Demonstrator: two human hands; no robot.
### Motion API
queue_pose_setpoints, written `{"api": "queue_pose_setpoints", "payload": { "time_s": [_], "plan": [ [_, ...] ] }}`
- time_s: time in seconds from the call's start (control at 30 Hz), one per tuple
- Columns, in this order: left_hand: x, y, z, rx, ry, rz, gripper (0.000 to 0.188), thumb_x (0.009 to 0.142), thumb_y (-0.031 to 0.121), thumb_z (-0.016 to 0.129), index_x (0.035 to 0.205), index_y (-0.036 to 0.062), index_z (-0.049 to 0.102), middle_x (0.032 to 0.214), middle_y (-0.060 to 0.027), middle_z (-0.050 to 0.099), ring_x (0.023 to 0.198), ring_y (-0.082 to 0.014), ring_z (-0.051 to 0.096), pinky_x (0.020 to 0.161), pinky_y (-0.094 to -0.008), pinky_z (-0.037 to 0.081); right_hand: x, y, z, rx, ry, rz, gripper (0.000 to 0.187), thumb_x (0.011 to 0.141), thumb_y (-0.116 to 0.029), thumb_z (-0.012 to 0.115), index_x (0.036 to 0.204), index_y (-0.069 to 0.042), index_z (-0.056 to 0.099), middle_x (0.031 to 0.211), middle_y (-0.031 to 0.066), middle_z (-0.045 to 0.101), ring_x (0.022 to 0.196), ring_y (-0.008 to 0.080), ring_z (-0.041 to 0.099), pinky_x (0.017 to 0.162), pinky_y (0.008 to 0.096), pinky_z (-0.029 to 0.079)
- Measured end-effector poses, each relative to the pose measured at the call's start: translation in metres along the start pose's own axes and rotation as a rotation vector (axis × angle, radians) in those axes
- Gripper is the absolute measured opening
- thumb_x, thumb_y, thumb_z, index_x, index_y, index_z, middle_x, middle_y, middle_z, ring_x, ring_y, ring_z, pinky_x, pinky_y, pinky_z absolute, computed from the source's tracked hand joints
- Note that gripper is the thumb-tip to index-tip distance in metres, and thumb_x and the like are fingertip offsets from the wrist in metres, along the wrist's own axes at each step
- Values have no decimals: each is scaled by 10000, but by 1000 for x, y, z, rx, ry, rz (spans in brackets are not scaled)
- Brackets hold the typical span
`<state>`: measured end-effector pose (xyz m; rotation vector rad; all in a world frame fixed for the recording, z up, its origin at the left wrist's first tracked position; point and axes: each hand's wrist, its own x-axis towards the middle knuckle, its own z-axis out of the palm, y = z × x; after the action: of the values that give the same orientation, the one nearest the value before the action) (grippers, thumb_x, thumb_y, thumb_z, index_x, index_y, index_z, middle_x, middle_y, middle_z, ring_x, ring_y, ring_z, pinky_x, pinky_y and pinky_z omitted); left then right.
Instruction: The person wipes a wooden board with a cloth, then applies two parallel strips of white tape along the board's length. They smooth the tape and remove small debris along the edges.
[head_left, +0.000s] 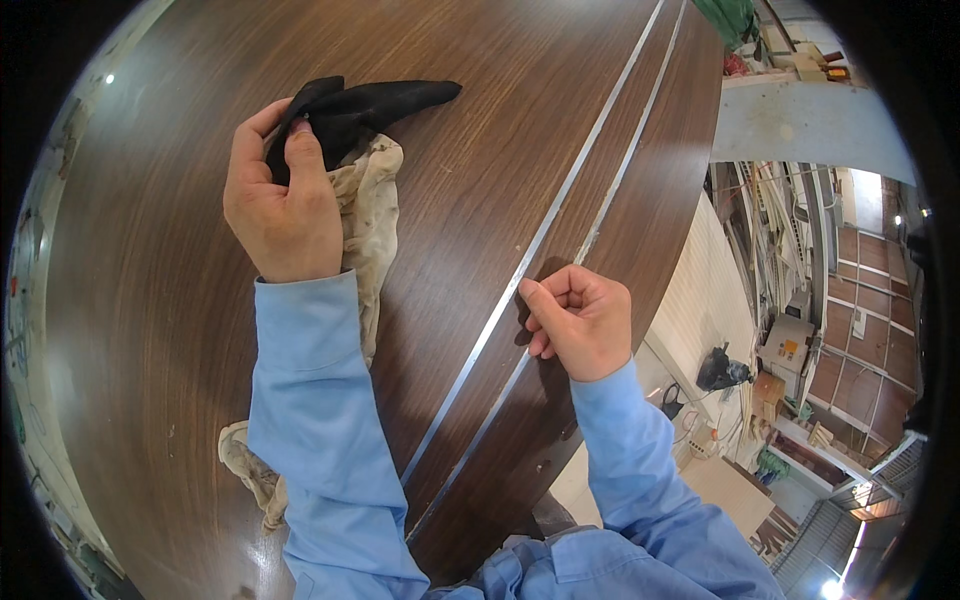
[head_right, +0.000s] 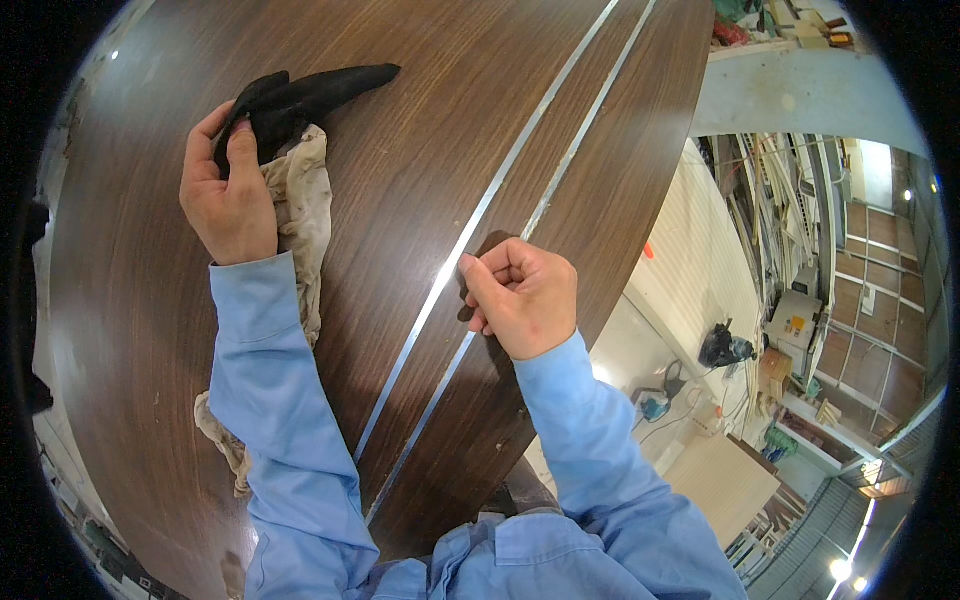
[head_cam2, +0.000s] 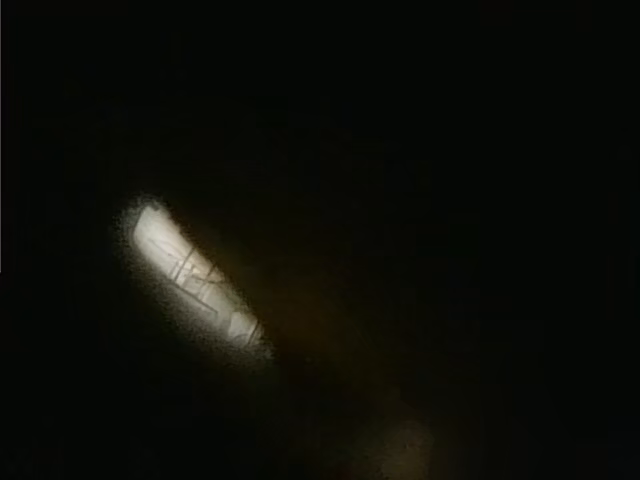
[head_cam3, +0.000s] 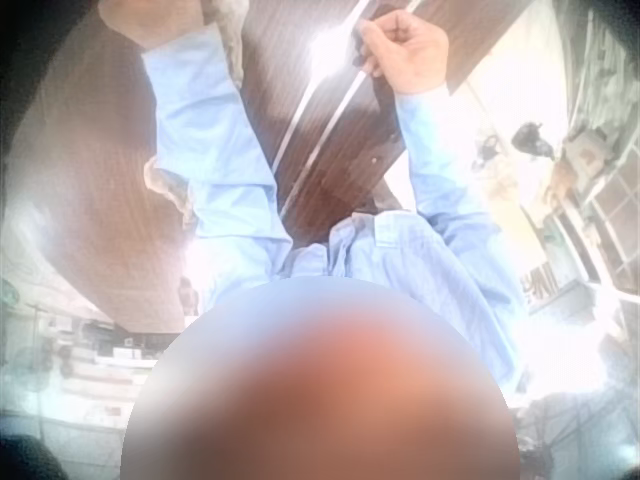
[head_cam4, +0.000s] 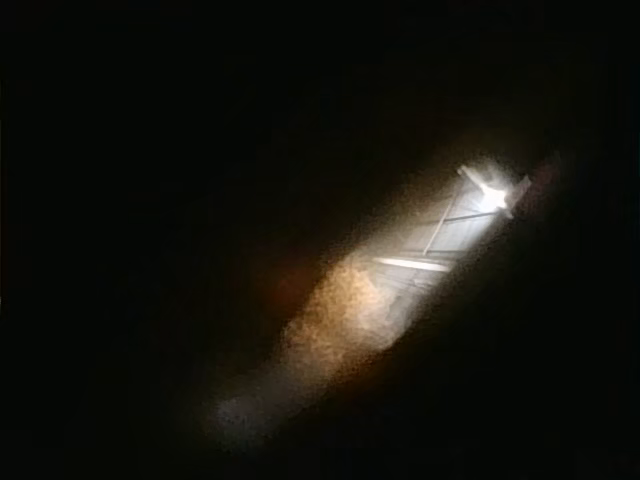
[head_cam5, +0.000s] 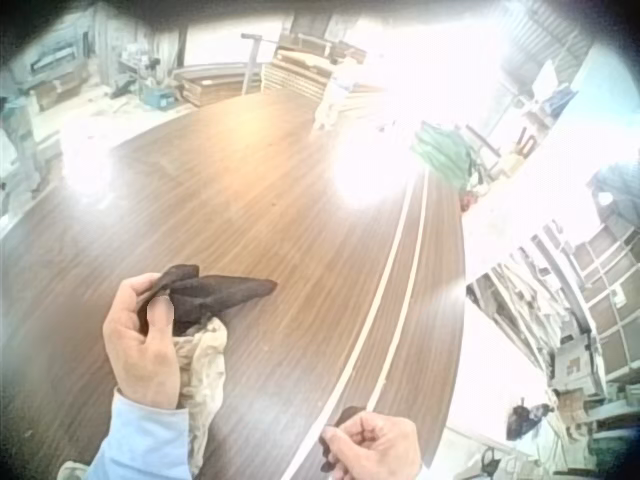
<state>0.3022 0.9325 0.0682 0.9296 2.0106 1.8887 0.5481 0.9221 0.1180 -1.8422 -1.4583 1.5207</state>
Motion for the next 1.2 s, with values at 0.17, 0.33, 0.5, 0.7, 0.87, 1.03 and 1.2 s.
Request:
{"api": "queue_pose_setpoints", "payload": {
  "time_s": [0.17,0.33,0.5,0.7,0.87,1.03,1.2],
  "plan": [
    [1,-2,0,28,6,40,174,991,95,598,1110,-3,679,1038,-97,723,940,-189,683,859,-311,542,2,1,3,-2,39,1,229,937,-121,713,768,12,633,618,53,636,486,94,620,411,232,470],
    [0,-2,1,-17,6,4,170,987,91,598,1101,-3,682,1031,-101,726,944,-188,684,861,-311,542,4,2,5,24,108,-10,228,941,-118,709,780,18,620,609,64,633,466,99,614,398,245,465],
    [1,-1,0,6,6,16,171,980,87,601,1100,-7,680,1027,-105,723,944,-187,682,867,-315,542,4,0,-4,-43,-49,-41,217,942,-110,715,794,11,611,611,61,634,467,96,614,400,232,464],
    [1,-3,-1,-13,4,27,174,979,88,599,1100,-9,679,1016,-101,725,941,-187,686,864,-317,543,11,-4,-12,-99,-144,-24,200,941,-108,729,814,2,619,617,49,635,457,89,604,399,212,455],
    [2,-4,-1,28,2,33,177,983,101,610,1105,-6,679,999,-95,730,923,-181,684,861,-313,543,11,-4,-11,-44,-116,-1,199,935,-110,735,814,5,626,620,50,637,456,87,601,396,212,450],
    [1,-4,0,-8,7,37,179,991,105,608,1110,-7,681,1009,-93,730,931,-176,681,857,-305,542,7,-1,-7,26,-63,-4,198,935,-94,705,794,21,626,627,71,634,467,102,607,402,234,461],
    [1,-2,1,-2,4,19,184,994,101,603,1119,-12,678,1027,-97,724,945,-174,676,862,-304,540,8,-2,-8,-1,-53,-12,207,939,-101,701,789,18,620,626,69,636,482,102,619,408,233,466]
  ]
}}
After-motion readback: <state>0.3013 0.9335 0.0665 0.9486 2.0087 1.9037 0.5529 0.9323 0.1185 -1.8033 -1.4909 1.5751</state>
